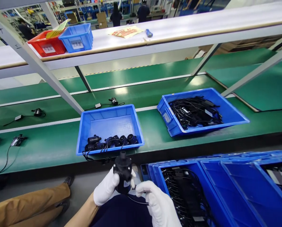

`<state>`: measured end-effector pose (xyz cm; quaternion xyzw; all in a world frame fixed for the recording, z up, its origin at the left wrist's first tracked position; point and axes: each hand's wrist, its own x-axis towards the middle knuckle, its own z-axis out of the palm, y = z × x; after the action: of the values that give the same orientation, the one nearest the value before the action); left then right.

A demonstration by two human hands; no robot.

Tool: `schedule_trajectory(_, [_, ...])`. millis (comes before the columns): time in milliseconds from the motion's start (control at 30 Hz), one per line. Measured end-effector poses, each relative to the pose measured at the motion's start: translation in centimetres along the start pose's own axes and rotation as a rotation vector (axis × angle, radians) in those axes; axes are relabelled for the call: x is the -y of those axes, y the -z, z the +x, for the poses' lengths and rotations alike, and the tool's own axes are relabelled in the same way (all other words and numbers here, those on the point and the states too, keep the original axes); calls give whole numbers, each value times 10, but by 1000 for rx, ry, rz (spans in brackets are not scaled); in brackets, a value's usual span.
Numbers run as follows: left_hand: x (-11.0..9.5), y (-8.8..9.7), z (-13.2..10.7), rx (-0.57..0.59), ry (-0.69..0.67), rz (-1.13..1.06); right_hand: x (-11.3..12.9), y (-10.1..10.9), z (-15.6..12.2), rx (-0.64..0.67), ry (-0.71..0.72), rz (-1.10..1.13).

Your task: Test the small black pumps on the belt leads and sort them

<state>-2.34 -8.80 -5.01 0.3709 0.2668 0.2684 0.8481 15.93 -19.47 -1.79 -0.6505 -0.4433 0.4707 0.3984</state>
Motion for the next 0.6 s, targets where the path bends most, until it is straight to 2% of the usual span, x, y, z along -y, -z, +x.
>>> schedule_trajectory(67, [-1, -7, 4, -67, -89, 130, 1, 7, 8, 26, 38, 22])
schedule_trajectory(233, [-1, -14, 13, -132, -237, 413, 3, 26, 29, 122, 322, -104])
schedule_trajectory(433, [-5, -21, 21, -152, -253, 417, 0, 41, 41, 160, 403, -134])
schedule_trajectory(600, [-5, -25, 27, -173, -285, 400, -2, 46, 49, 176, 401, -119])
